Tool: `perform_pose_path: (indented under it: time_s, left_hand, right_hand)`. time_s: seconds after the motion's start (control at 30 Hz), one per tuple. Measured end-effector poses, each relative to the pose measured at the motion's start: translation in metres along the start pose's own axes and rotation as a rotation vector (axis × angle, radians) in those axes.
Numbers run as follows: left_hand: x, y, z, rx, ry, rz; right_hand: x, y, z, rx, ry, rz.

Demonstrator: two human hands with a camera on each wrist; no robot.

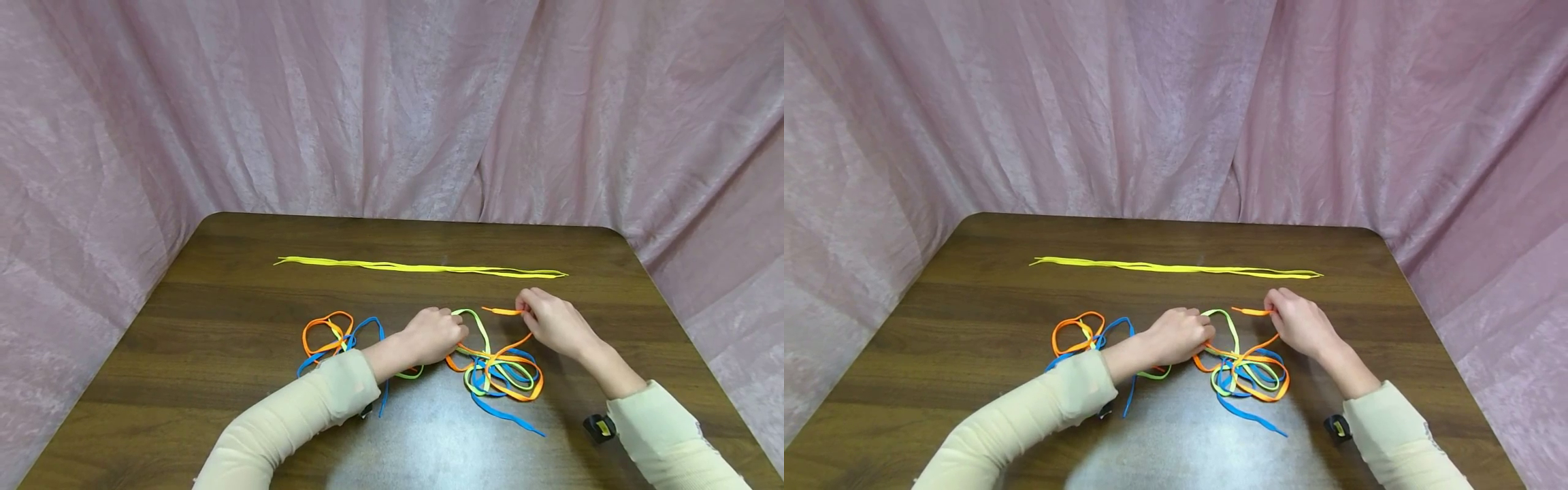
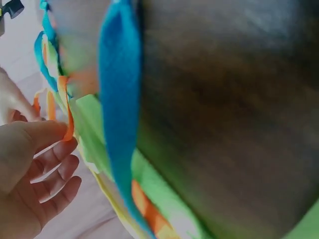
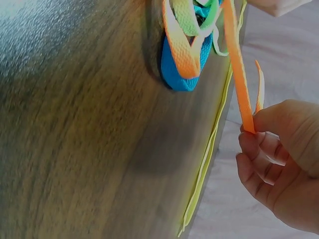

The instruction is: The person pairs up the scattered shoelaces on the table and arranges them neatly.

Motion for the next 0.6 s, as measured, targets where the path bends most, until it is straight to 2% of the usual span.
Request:
perform_pose_path:
  time_s: [0.23,0.6]
  left_hand:
    - [0.006,-0.003,-0.022,-0.12,-0.043,-0.013]
    - [0.028,-0.022,-0.05,-0.166,-0.116,-0.06]
  right_hand:
    - [-0.006,-0.003,-0.005,-0.007,-0.012,0.014]
    - [-0.022,-0.01,-0.016,-0.03,-0.025,0.045]
Point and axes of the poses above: each hand's wrist, its own y-axis towards the middle knuckle, its own z-axis out of the palm, x = y × z, the point moved 6 cm from there along y, towards the middle knuckle, and after that the axes turned 14 degrees about -x, right-handed, at the moved point
